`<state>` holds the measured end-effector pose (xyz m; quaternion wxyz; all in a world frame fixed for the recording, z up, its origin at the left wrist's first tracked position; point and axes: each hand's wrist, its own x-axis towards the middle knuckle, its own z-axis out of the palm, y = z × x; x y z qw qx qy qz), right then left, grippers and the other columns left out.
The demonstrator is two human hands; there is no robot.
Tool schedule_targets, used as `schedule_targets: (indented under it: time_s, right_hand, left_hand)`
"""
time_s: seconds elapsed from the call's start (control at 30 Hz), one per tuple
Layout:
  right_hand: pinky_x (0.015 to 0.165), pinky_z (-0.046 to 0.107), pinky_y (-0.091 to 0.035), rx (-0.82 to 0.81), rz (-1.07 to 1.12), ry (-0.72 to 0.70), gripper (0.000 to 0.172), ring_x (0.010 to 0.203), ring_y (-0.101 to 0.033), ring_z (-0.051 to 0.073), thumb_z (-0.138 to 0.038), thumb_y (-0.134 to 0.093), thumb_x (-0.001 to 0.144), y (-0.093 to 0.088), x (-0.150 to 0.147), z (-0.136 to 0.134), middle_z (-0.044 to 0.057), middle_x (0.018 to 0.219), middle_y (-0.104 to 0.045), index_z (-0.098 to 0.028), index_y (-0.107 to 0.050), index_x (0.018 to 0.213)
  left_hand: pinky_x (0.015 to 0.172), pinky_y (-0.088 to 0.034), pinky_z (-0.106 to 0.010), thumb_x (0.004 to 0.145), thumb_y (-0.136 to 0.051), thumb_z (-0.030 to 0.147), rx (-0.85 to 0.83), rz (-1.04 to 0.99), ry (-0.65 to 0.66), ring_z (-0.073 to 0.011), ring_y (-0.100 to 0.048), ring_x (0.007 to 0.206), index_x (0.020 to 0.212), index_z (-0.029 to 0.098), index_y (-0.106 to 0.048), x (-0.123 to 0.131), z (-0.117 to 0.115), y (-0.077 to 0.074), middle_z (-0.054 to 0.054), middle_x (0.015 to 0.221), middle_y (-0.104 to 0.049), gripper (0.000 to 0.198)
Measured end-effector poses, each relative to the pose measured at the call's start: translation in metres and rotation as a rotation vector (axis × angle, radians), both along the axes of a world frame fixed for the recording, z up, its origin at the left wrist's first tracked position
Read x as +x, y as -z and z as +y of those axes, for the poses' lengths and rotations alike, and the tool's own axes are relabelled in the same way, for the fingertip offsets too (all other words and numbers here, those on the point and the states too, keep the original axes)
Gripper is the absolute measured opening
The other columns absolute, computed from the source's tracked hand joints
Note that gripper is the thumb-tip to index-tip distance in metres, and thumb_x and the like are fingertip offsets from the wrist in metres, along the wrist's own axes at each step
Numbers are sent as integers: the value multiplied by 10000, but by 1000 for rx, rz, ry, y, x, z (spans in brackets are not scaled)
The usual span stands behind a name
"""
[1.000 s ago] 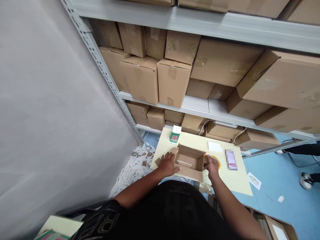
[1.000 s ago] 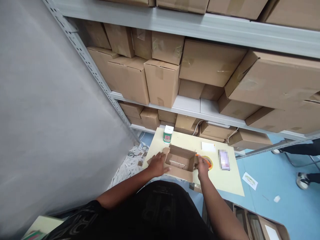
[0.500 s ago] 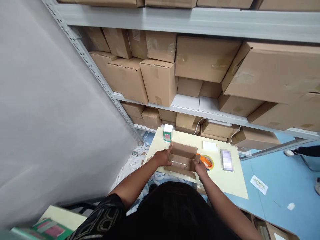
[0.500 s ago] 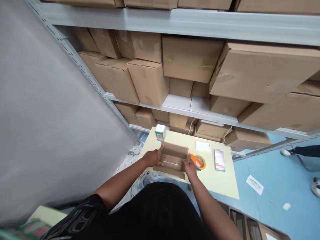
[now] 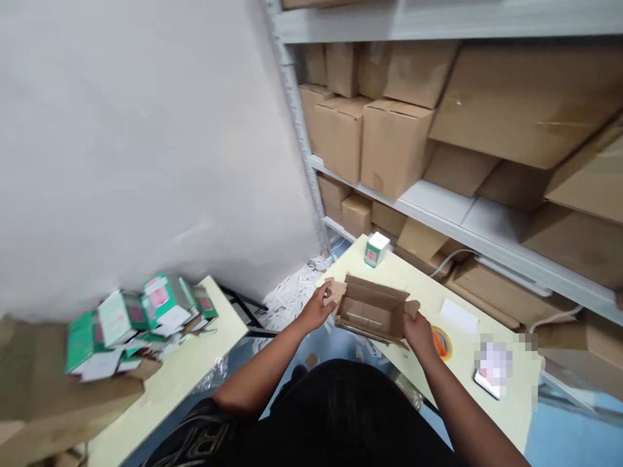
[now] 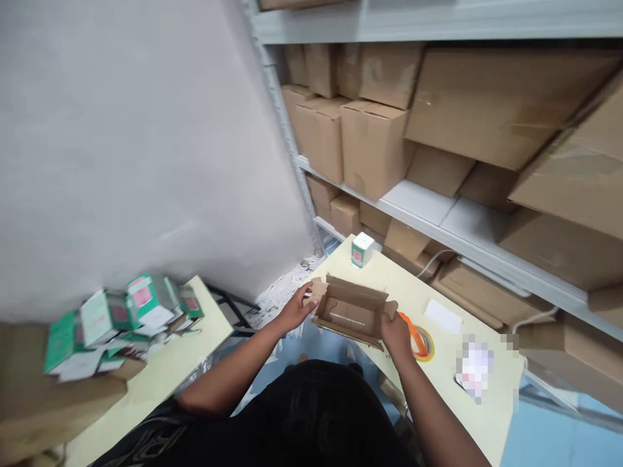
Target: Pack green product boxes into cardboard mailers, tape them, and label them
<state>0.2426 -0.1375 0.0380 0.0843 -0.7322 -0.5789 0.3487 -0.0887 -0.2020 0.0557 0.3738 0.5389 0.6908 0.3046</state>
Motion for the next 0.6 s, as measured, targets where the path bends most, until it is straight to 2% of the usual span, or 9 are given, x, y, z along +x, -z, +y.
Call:
schedule_targets:
  time_s: [0.13,0.2,0.3,0.43,0.53,0.6]
  right_hand:
    - [809,355,-504,-17,17,-190,430,1039,-706,328,-491,-472,903,-14,-29,2,192,1100,-769,-168,-724,1031]
    - [805,350,-500,-22,3,-268,441,1056,-704,329,-499,-466,901,-17,-51,-2,199,1110,-766,-166,-733,1013]
    - [807,348,-501,-15,-23,-380,467,1069,-705,335,-514,-470,890,-20,-96,-17,215,1127,-760,-156,-741,1017]
    - [801,347,-508,6,-29,-503,494,1064,-711,339,-515,-460,891,-27,-169,-54,219,1117,-764,-145,-752,1038]
    - [800,346,-513,30,-55,-553,506,1063,-717,335,-511,-463,895,-36,-223,-90,223,1122,-767,-138,-763,1059]
    - [797,348,-516,40,-65,-576,521,1060,-719,337,-518,-468,898,-41,-256,-116,228,1134,-764,-130,-761,1087]
  left_hand:
    - [978,-513,-392,964,-553,487,-35,-220,-196,-207,-650,1032,1562,226,-348,-29,-63,-8,-112,1334,-590,684]
    - [986,-505,-386,946,-577,500,-28,-322,-270,-207,-652,1037,1554,223,-354,-42,-95,-14,-106,1311,-604,705]
    - [1011,-492,-382,937,-578,519,54,-458,-350,-235,-631,1151,1510,229,-422,-62,-146,-23,-101,1300,-628,661]
    - [951,-524,-386,951,-518,597,122,-534,-503,-261,-615,1186,1427,235,-510,-104,-222,-31,-103,1304,-644,599]
    - [854,-552,-364,920,-520,651,84,-527,-645,-249,-643,1089,1322,207,-571,-142,-286,-29,-108,1256,-659,601]
    - [830,-547,-348,895,-531,678,61,-502,-711,-231,-661,1012,1200,193,-615,-165,-329,-25,-93,1138,-692,579]
